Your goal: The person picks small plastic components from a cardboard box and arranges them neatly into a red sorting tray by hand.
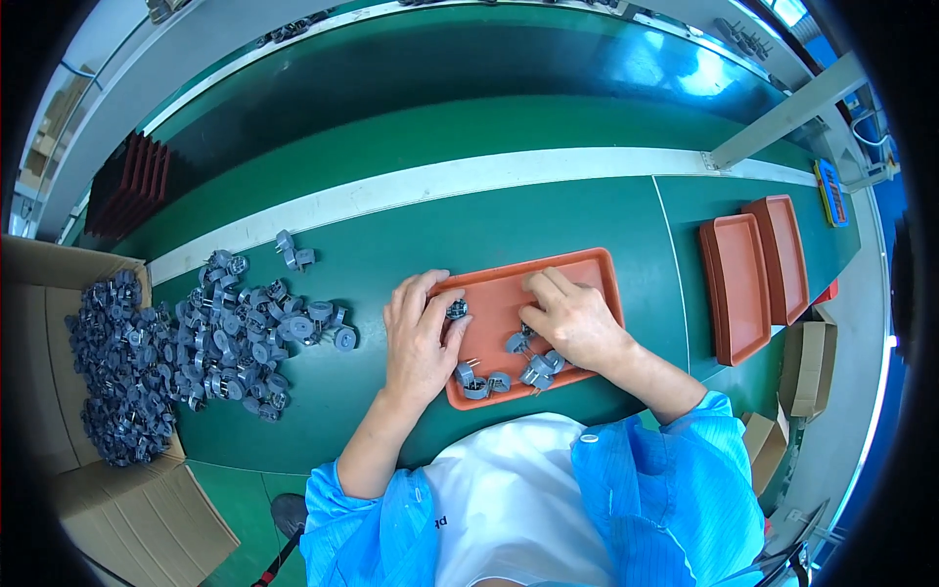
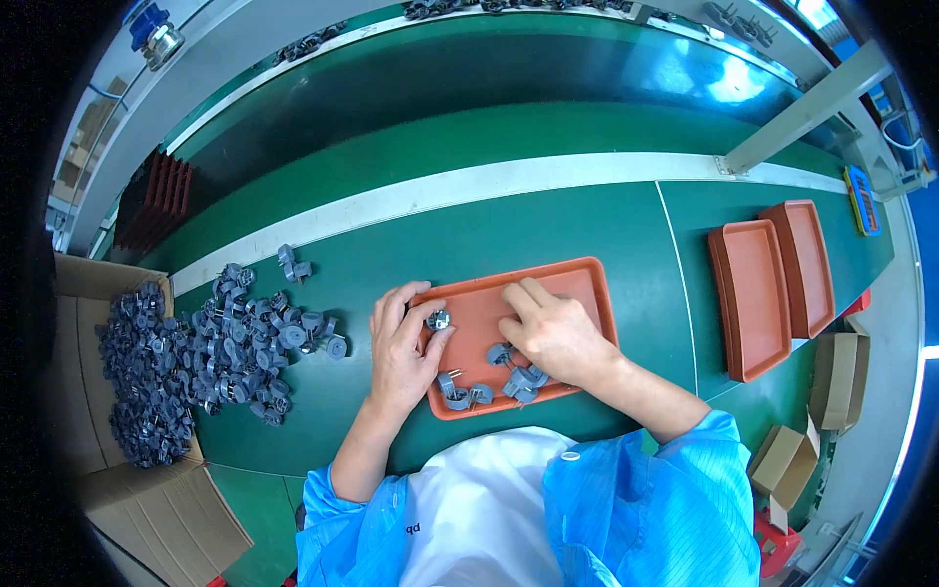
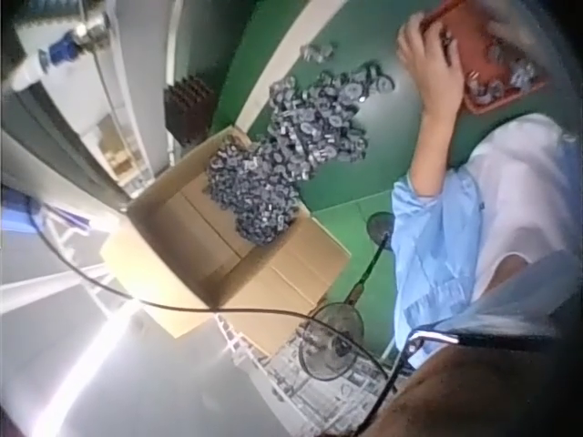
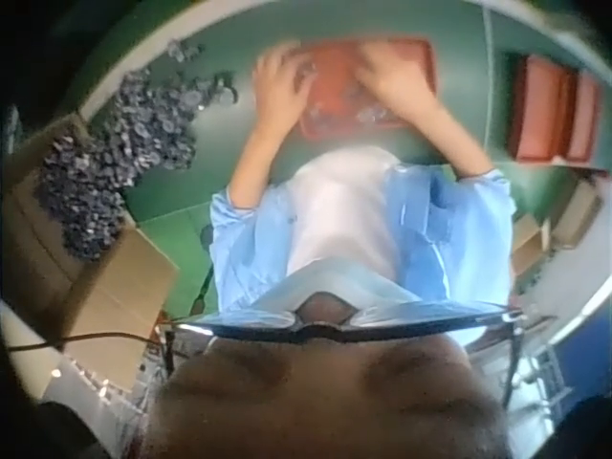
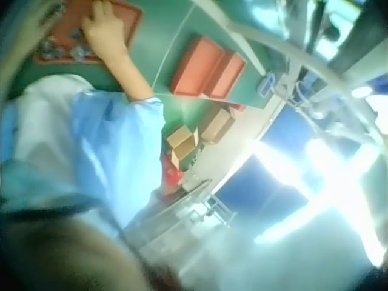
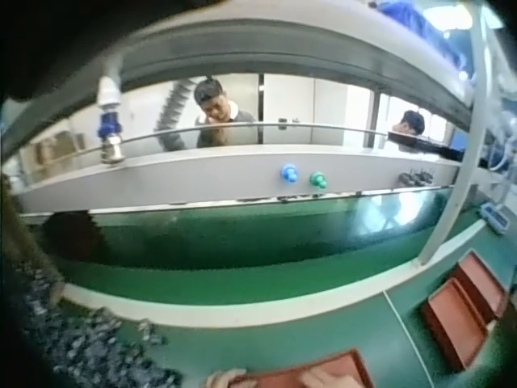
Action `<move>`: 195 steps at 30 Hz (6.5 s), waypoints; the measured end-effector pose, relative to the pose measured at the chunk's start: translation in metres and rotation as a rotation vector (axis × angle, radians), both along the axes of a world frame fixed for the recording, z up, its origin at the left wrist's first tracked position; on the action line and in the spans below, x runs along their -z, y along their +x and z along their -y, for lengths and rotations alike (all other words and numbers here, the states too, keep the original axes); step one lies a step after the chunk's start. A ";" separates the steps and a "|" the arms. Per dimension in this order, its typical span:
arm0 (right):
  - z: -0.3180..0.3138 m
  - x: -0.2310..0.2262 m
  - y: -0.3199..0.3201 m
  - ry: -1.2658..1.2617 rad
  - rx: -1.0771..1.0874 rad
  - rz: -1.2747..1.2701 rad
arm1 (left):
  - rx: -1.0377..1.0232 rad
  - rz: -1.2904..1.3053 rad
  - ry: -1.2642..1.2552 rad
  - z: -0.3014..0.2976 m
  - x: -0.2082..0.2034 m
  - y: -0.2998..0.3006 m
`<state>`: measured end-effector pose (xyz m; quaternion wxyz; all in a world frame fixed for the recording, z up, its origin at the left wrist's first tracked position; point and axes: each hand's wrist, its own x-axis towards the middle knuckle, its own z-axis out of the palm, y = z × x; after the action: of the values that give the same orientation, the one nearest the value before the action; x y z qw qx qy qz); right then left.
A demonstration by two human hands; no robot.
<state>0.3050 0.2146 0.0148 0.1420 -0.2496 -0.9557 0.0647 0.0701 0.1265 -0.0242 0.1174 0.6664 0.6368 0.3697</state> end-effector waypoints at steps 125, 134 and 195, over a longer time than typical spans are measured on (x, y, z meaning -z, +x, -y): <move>-0.007 0.017 0.007 -0.278 0.126 -0.322 | 0.276 -0.323 -0.035 -0.060 -0.013 0.021; 0.004 -0.026 0.051 -0.733 0.124 -0.093 | 0.301 -0.336 -0.016 -0.068 -0.019 0.032; 0.025 0.005 0.043 -0.462 0.115 -0.273 | 0.505 -0.149 -0.122 0.018 -0.033 0.036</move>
<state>0.3480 0.1901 0.0100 0.2123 -0.3180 -0.8719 0.3060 0.1061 0.1088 0.0091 0.1987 0.8210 0.4786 0.2396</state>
